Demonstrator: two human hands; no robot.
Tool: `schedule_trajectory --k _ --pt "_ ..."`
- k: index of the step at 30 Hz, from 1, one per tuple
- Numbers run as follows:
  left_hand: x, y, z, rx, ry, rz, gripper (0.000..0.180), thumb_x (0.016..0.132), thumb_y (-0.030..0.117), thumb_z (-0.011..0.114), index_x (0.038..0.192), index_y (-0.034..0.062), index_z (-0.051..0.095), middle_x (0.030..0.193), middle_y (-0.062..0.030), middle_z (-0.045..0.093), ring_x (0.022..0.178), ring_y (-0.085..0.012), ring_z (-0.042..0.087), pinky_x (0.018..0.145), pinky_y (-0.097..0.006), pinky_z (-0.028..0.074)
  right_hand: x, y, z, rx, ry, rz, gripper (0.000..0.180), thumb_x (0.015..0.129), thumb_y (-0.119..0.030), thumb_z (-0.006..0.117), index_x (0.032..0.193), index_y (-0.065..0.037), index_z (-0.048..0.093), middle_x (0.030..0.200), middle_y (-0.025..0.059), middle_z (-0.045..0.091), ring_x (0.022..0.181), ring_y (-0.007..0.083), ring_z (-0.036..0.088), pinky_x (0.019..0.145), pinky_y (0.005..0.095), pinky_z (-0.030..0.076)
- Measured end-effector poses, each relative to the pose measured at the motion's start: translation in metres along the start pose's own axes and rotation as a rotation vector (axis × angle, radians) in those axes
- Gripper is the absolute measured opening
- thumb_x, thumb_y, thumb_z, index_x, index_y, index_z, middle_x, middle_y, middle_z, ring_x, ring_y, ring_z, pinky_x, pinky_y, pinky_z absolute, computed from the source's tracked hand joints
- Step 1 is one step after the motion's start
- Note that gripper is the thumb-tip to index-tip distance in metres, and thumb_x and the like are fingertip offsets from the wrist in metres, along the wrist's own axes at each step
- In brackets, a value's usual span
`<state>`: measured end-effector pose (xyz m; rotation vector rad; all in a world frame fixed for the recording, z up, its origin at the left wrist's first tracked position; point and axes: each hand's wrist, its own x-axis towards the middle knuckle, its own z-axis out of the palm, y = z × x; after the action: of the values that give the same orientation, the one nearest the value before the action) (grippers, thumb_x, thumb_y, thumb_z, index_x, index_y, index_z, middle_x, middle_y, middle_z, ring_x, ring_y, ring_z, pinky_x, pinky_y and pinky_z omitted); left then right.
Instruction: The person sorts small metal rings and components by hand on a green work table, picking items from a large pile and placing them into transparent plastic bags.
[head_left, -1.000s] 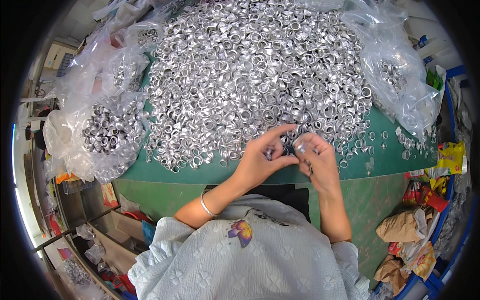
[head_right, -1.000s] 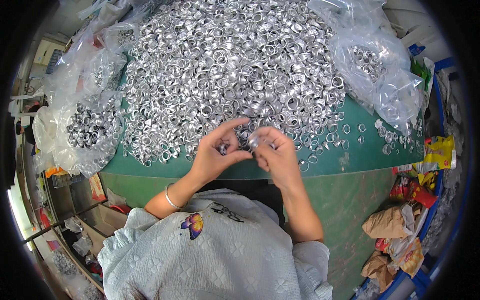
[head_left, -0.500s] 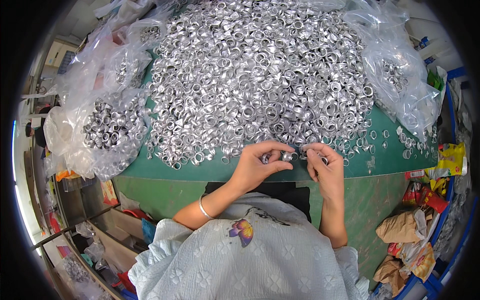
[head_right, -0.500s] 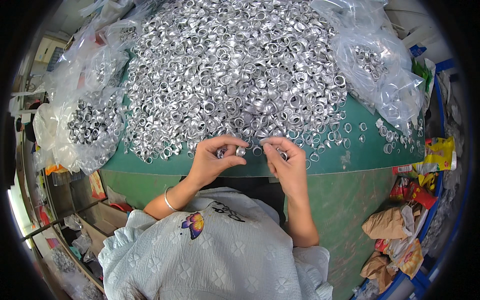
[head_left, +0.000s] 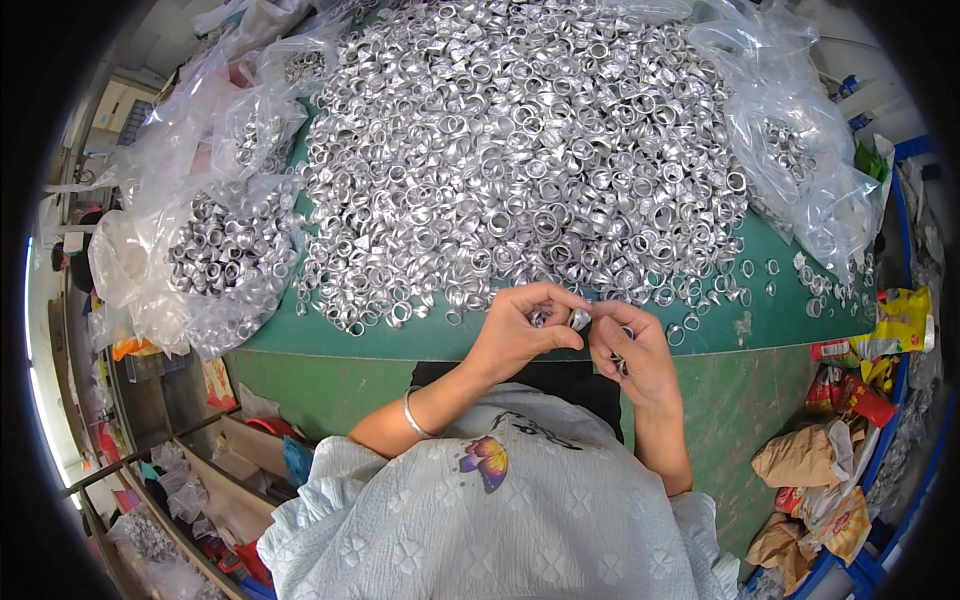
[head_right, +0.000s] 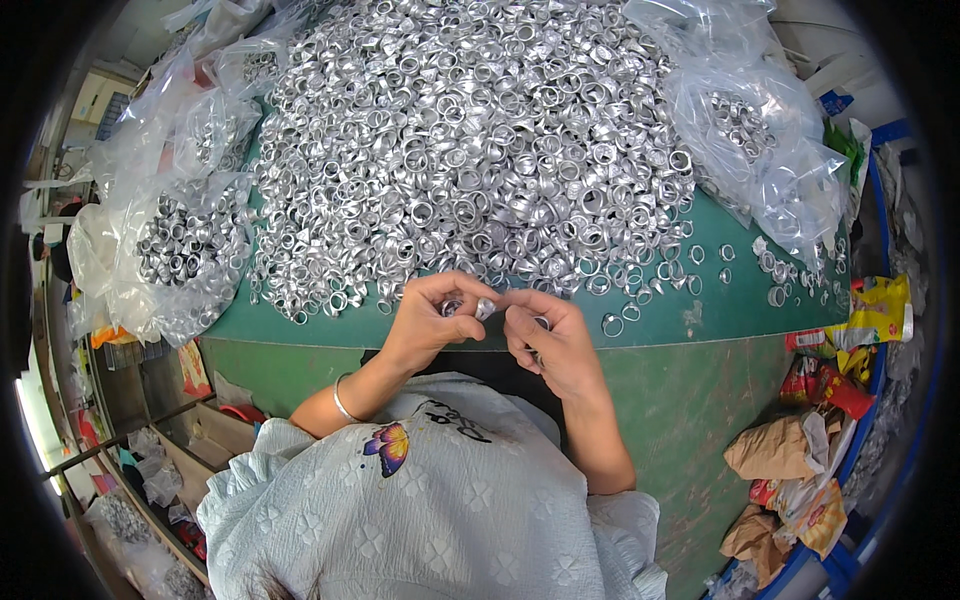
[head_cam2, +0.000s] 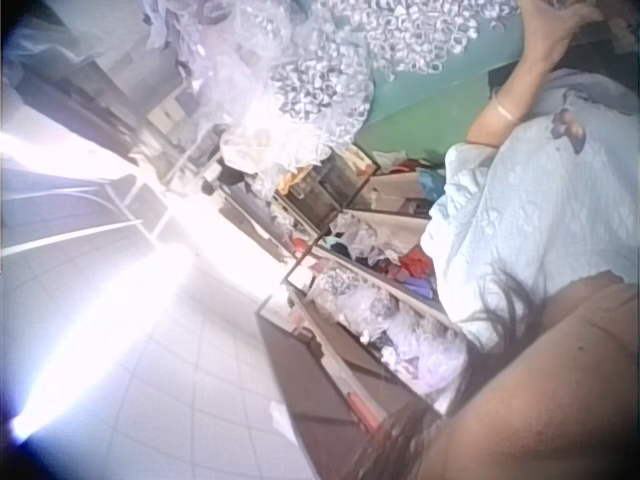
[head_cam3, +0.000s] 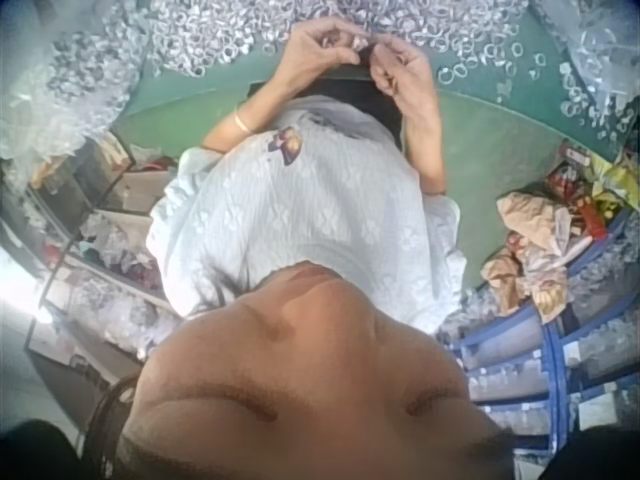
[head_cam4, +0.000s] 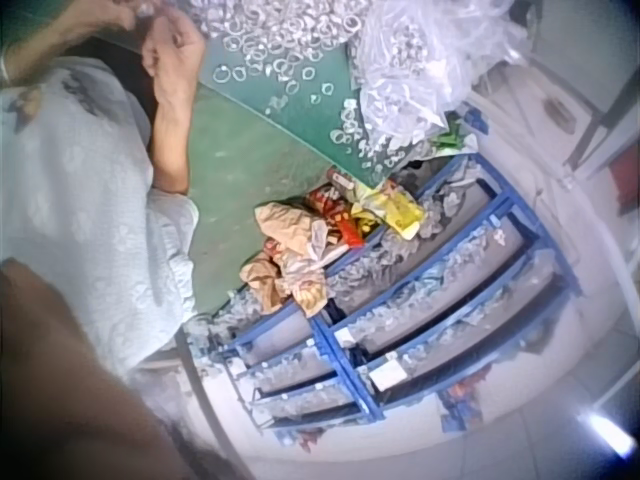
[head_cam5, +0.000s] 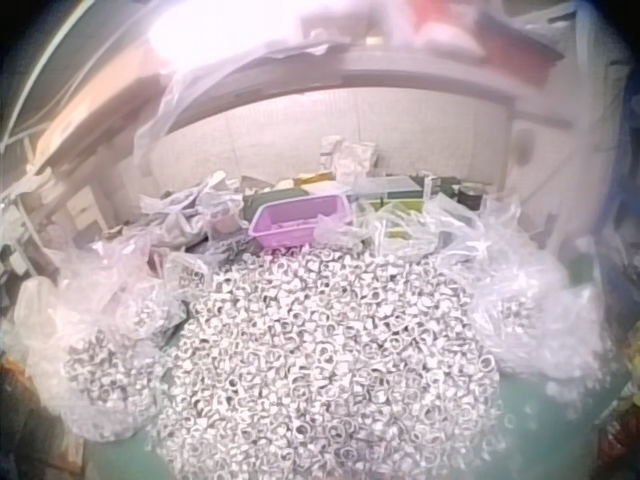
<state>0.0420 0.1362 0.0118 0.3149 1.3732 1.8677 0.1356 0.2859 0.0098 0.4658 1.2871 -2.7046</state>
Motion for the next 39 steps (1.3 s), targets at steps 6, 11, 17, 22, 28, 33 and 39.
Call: schedule_trajectory --k 6,11,17,22,28,33,39 --pt "-0.009 0.004 0.003 0.107 0.042 0.008 0.031 0.062 0.003 0.076 0.09 0.0043 0.065 0.062 0.0036 0.045 0.054 -0.0033 0.036 0.045 -0.022 0.028 0.001 -0.003 -0.003 0.013 0.143 -0.025 0.028 0.092 -0.023 0.048 0.098 0.004 0.057 0.059 0.0 0.045 0.046 0.0071 0.045 0.036 0.017 0.029" --pt "-0.011 -0.005 0.017 0.735 0.059 0.46 0.033 0.063 0.006 0.076 0.094 0.0073 0.066 0.059 0.0003 0.043 0.051 -0.0073 0.038 0.045 -0.022 0.029 0.004 0.01 0.015 0.015 0.146 0.044 0.025 0.091 -0.024 0.051 0.097 0.0 0.055 0.065 0.0007 0.049 0.046 0.0059 0.046 0.034 0.0171 0.029" --pt "-0.01 0.006 0.014 0.663 0.218 0.273 0.028 0.072 0.004 0.07 0.099 0.0046 0.063 0.056 -0.0025 0.043 0.049 -0.0094 0.037 0.046 -0.023 0.033 0.006 0.0 -0.006 0.339 0.137 -0.078 0.013 0.089 -0.018 0.052 0.085 -0.006 0.05 0.07 0.0036 0.049 0.044 0.0079 0.041 0.032 0.0169 0.028" --pt "0.024 -0.004 0.018 0.873 0.271 0.507 0.021 0.075 0.008 0.067 0.095 0.0054 0.062 0.059 -0.0061 0.049 0.049 -0.0166 0.047 0.046 -0.027 0.037 0.01 -0.009 -0.01 0.558 0.02 -0.005 0.022 0.089 -0.017 0.053 0.106 -0.004 0.049 0.071 0.0018 0.043 0.05 0.0086 0.038 0.034 0.0182 0.029" --pt "0.044 0.003 0.015 1.379 0.199 0.375 0.031 0.076 0.027 0.066 0.097 0.0049 0.058 0.072 -0.0122 0.061 0.059 -0.0312 0.059 0.048 -0.038 0.045 0.002 0.002 -0.039 0.889 -0.049 -0.048 0.02 0.091 -0.016 0.05 0.106 -0.003 0.052 0.091 0.0071 0.045 0.065 0.0088 0.039 0.036 0.0155 0.033" --pt "0.052 0.013 0.011 1.458 0.038 0.313 0.03 0.075 0.024 0.066 0.097 0.005 0.059 0.071 -0.0122 0.061 0.061 -0.0313 0.06 0.051 -0.04 0.046 -0.003 -0.009 -0.043 0.648 0.015 -0.165 0.013 0.091 -0.017 0.05 0.091 -0.004 0.05 0.094 0.0081 0.045 0.064 0.0071 0.037 0.036 0.0138 0.032" --pt "0.05 0.019 0.0 1.128 0.055 0.358 0.024 0.076 0.012 0.065 0.097 0.0033 0.058 0.052 -0.0039 0.048 0.042 -0.0176 0.046 0.042 -0.029 0.037 -0.012 -0.018 -0.043 0.405 0.216 -0.214 0.017 0.09 -0.018 0.052 0.087 -0.001 0.05 0.073 0.0035 0.044 0.051 0.0056 0.035 0.034 0.0154 0.026"
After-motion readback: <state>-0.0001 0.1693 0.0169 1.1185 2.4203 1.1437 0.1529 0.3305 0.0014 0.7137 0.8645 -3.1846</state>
